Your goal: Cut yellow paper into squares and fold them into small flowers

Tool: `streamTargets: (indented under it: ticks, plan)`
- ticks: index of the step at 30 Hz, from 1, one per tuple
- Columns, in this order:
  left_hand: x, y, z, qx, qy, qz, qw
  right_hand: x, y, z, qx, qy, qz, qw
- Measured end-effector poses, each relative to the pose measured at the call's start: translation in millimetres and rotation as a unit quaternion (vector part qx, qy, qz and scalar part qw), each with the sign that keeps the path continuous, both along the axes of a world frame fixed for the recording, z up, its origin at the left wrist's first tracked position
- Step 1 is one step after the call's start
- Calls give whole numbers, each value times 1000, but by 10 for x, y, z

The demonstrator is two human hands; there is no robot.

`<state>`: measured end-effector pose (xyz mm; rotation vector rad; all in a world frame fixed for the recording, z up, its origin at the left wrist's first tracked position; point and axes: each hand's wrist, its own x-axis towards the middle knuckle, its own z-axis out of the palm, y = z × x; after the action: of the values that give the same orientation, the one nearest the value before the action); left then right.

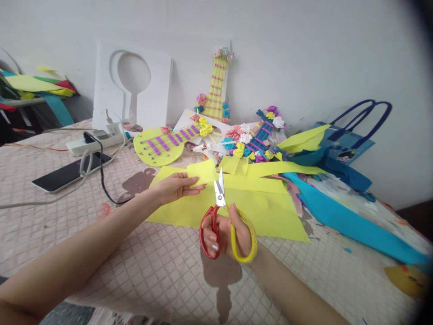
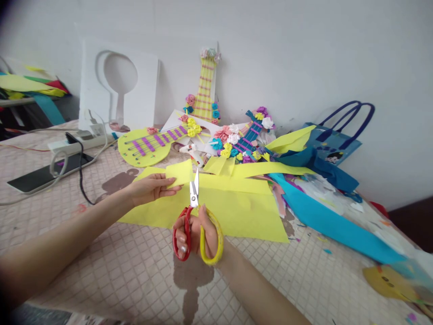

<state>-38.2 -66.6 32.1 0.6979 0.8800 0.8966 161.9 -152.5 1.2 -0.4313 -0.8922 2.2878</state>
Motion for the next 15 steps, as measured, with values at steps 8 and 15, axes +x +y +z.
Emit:
streamTargets:
  ticks: [8, 15]
  plan:
    - [0, 13, -9, -1, 5, -1, 1000, 1, -8, 17, -27, 21, 4, 999]
    - [-13, 17, 1, 4, 12, -10, 1000, -7, -32, 39, -37, 38, 13, 999]
